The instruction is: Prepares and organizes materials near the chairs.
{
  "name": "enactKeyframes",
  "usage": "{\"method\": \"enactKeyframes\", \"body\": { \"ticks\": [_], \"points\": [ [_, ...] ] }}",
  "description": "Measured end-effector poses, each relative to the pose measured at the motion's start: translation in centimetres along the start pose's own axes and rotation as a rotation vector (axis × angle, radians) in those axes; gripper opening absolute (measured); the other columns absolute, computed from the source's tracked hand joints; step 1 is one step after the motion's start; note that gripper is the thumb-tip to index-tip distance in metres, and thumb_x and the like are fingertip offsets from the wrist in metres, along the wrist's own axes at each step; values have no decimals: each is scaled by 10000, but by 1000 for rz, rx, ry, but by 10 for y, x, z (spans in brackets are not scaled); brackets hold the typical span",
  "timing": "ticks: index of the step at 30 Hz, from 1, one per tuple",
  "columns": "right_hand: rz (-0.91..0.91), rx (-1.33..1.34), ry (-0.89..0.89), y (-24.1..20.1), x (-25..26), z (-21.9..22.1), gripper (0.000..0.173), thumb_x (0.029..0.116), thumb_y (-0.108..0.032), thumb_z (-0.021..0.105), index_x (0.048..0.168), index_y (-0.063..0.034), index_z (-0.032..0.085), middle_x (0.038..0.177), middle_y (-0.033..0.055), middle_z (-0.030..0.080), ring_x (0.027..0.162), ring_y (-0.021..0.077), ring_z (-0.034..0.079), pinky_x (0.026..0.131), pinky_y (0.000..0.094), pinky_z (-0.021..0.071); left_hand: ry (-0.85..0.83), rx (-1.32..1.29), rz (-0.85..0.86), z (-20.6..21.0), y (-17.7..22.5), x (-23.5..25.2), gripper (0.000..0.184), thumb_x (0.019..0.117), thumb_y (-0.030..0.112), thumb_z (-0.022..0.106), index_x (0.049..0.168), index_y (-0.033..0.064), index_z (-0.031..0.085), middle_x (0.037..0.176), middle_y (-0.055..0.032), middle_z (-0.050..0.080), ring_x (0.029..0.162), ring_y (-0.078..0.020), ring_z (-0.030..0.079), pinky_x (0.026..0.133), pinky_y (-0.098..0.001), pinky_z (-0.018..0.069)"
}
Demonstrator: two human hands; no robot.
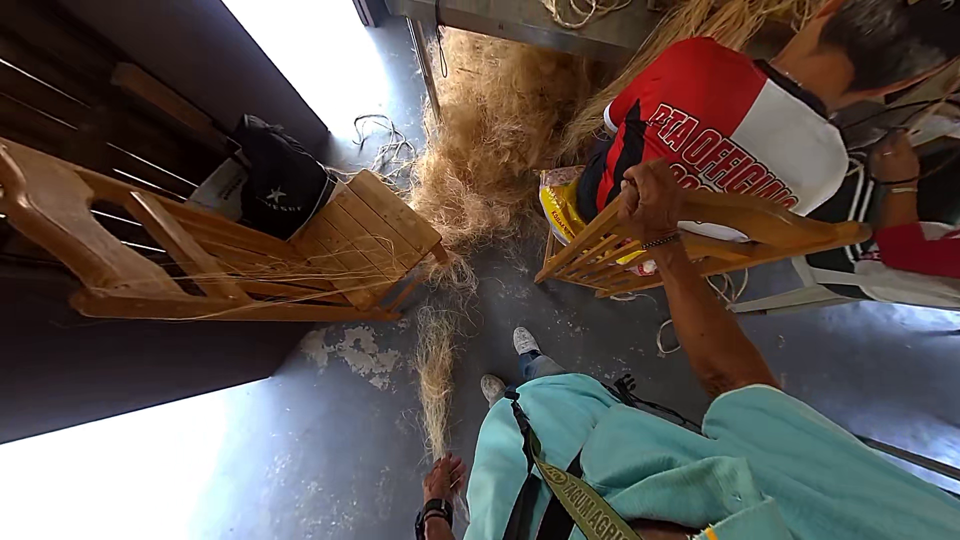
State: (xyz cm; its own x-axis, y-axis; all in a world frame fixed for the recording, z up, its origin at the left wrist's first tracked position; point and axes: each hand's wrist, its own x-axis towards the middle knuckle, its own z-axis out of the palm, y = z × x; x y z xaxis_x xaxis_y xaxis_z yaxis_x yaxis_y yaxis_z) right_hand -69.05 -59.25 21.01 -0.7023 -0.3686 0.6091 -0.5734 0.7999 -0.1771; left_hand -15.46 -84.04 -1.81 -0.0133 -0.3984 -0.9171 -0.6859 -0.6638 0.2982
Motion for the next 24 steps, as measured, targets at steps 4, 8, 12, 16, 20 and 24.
{"method": "enactKeyframes", "body": {
  "ticks": [4,8,12,16,20,24],
  "points": [
    [-47,28,71,0,-1,0,198,937,-73,543,977,9,718,1025,225,700,965,390,695,781,495,570,18,15,-1,23,13,-7,368,1117,226,426,1322,-50,559,1069,-213,691,760,-203,655,678,-356,540],
    [-38,62,-56,-5,-10,-14,222,950,-84,546,1081,23,689,1158,233,648,1097,393,645,901,522,549,5,26,-17,40,14,2,398,1119,237,427,1379,-47,527,1198,-250,659,899,-263,671,801,-418,548],
    [-46,83,28,1,-2,-5,204,925,-120,558,963,7,714,1030,209,684,967,361,684,800,487,564,17,92,24,60,23,5,398,1113,240,446,1351,-61,551,1171,-257,681,913,-289,686,817,-447,547],
    [-87,93,67,4,0,-2,231,914,-196,597,928,3,714,969,184,689,914,336,687,776,456,564,21,126,43,80,44,-4,390,1114,226,441,1333,-74,558,1176,-256,682,954,-298,682,849,-455,539],
    [-78,93,32,4,0,-4,271,939,-248,596,915,-7,719,978,181,698,907,329,694,742,444,568,25,185,81,97,65,-13,383,1105,224,471,1315,-76,583,1191,-254,685,998,-302,689,898,-451,540],
    [-69,124,24,4,1,-4,324,965,-292,576,917,-11,730,989,181,709,902,326,697,740,456,563,-20,404,143,103,79,-7,371,1103,211,482,1281,-80,629,1239,-262,674,1152,-337,657,1036,-472,488]
  ]
}}
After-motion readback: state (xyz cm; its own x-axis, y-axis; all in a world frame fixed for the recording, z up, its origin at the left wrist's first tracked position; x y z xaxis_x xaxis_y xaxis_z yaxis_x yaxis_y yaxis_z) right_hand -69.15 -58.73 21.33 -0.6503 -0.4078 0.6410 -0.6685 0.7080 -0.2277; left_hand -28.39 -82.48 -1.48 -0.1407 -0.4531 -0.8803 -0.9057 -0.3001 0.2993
